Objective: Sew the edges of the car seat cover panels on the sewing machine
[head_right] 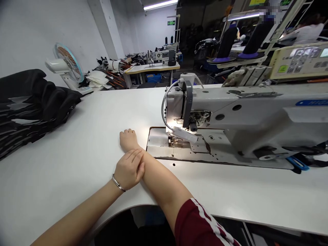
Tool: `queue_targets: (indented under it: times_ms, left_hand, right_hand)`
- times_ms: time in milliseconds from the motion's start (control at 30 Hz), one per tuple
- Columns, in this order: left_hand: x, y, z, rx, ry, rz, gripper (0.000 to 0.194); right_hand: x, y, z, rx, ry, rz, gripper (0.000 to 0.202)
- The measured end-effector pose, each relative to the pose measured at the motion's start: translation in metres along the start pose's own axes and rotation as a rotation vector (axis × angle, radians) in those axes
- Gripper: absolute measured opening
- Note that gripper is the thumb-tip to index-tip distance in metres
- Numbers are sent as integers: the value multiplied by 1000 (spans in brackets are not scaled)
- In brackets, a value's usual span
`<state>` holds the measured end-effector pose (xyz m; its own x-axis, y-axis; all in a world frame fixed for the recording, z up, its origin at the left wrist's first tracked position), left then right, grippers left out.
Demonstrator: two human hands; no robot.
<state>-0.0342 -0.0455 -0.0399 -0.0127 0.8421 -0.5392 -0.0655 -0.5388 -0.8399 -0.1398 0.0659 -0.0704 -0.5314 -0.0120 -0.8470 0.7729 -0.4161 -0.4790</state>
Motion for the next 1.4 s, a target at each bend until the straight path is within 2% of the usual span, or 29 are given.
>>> queue_targets:
  times_ms: [167, 300, 567, 833, 1033, 1200, 1400]
  left_hand:
    - [-8, 11, -14, 109, -151, 9, 38]
    - [-7, 14, -12, 147, -184, -7, 43]
    - [-4, 17, -13, 149, -172, 0, 44]
    - [6, 12, 10, 105, -78, 60, 45]
    - [1, 3, 3, 173, -112, 28, 44]
    - [6, 14, 7, 145, -184, 72, 53]
    - [8, 28, 4, 117, -226, 24, 63]
  right_hand:
    - [1, 1, 0, 10, 1, -16, 30]
    - [2, -1, -1, 15, -9, -6, 28]
    - [3, -2, -3, 27, -18, 1, 29]
    - [4, -3, -4, 24, -19, -12, 28]
    - [5, 0, -1, 12, -9, -14, 29]
    - [4, -1, 0, 8, 3, -7, 29]
    - [2, 0, 1, 19, -5, 4, 30]
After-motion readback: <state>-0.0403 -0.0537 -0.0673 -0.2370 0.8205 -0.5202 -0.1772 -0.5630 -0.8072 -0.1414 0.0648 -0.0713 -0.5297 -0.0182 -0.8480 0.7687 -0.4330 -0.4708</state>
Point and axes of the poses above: each hand's wrist, its own y-axis away from the middle knuckle, its own x-axis out of the palm, z = x × y, the point moved 4 cm from there along -y, towards the middle knuckle, and after that the axes turned 15 degrees about -z, right-handed, at the moved point
